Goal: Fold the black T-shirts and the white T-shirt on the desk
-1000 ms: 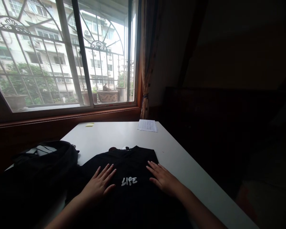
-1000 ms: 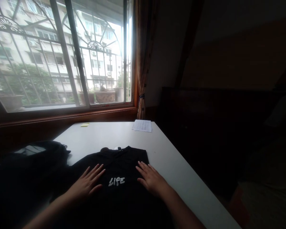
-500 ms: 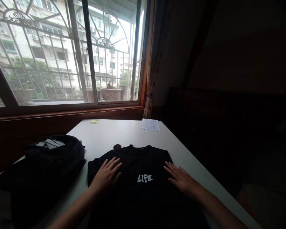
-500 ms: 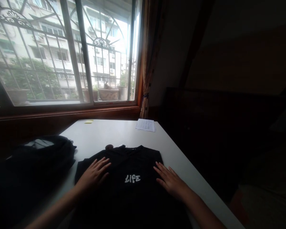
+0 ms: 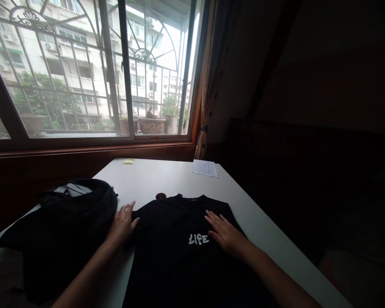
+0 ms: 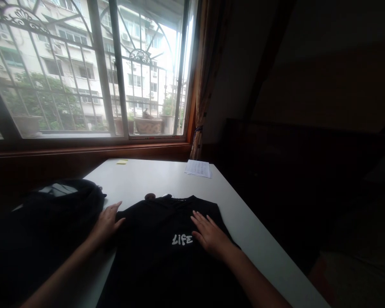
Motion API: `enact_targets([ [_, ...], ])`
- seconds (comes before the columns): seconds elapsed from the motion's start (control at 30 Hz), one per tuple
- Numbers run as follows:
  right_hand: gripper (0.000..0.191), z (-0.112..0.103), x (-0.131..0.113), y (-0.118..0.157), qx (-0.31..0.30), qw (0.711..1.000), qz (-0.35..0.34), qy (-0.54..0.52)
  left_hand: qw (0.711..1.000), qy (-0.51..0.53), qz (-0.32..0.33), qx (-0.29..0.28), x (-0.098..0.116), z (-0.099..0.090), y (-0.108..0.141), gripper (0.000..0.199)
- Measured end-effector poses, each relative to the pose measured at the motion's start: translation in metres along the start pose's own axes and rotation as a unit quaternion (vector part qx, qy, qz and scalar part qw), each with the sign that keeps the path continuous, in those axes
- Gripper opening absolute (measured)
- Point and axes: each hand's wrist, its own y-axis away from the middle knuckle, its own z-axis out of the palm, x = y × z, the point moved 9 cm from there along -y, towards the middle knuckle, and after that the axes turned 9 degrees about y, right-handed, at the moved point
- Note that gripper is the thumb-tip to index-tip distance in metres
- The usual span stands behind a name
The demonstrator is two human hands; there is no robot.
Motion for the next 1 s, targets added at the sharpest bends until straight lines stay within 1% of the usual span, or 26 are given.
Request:
enact_targets([
  [0.13,0.059,0.001,-0.047,-0.04,0.036,0.996,-0.054,-0.053,0.997,0.064,-0.041,0.0,-0.014,-0.009,-0.002,0.071],
  [0.2,0.056,0.0,-0.069,-0.058,0.065,0.991,-0.075,-0.091,0.991,0.119,-0.056,-0.005,-0.02,-0.011,-0.004,0.075],
  [0.27,0.051,-0.002,-0.088,-0.072,0.098,0.983,-0.085,-0.131,0.982,0.177,-0.06,-0.001,-0.021,-0.015,-0.005,0.076],
  [0.33,0.047,-0.002,-0.104,-0.085,0.119,0.975,-0.085,-0.17,0.973,0.223,-0.053,0.026,-0.017,-0.023,-0.005,0.074],
  [0.4,0.043,0.003,-0.115,-0.096,0.124,0.965,-0.078,-0.216,0.964,0.253,-0.037,0.07,-0.009,-0.035,-0.004,0.071],
  [0.5,0.033,0.016,-0.122,-0.107,0.115,0.945,-0.05,-0.303,0.952,0.285,-0.004,0.113,0.008,-0.05,-0.001,0.065],
  [0.57,0.031,0.027,-0.122,-0.11,0.106,0.931,-0.025,-0.348,0.947,0.294,0.034,0.121,0.024,-0.058,0.002,0.059],
  [0.67,0.04,0.039,-0.118,-0.109,0.107,0.913,0.004,-0.394,0.945,0.286,0.112,0.109,0.057,-0.063,0.011,0.051],
  [0.73,0.048,0.042,-0.114,-0.108,0.115,0.897,0.015,-0.427,0.948,0.255,0.175,0.077,0.086,-0.059,0.021,0.05],
  [0.8,0.054,0.045,-0.108,-0.108,0.116,0.879,0.027,-0.462,0.946,0.194,0.258,0.026,0.12,-0.049,0.037,0.053],
  [0.83,0.056,0.046,-0.104,-0.108,0.119,0.871,0.035,-0.475,0.939,0.158,0.307,-0.005,0.137,-0.042,0.048,0.056],
  [0.9,0.06,0.048,-0.094,-0.109,0.126,0.857,0.061,-0.496,0.909,0.096,0.4,-0.067,0.168,-0.029,0.072,0.061],
  [0.97,0.06,0.052,-0.086,-0.111,0.124,0.845,0.084,-0.513,0.875,0.061,0.468,-0.105,0.19,-0.024,0.092,0.058],
  [1.0,0.059,0.054,-0.084,-0.111,0.117,0.842,0.09,-0.519,0.865,0.055,0.485,-0.115,0.195,-0.026,0.097,0.054],
])
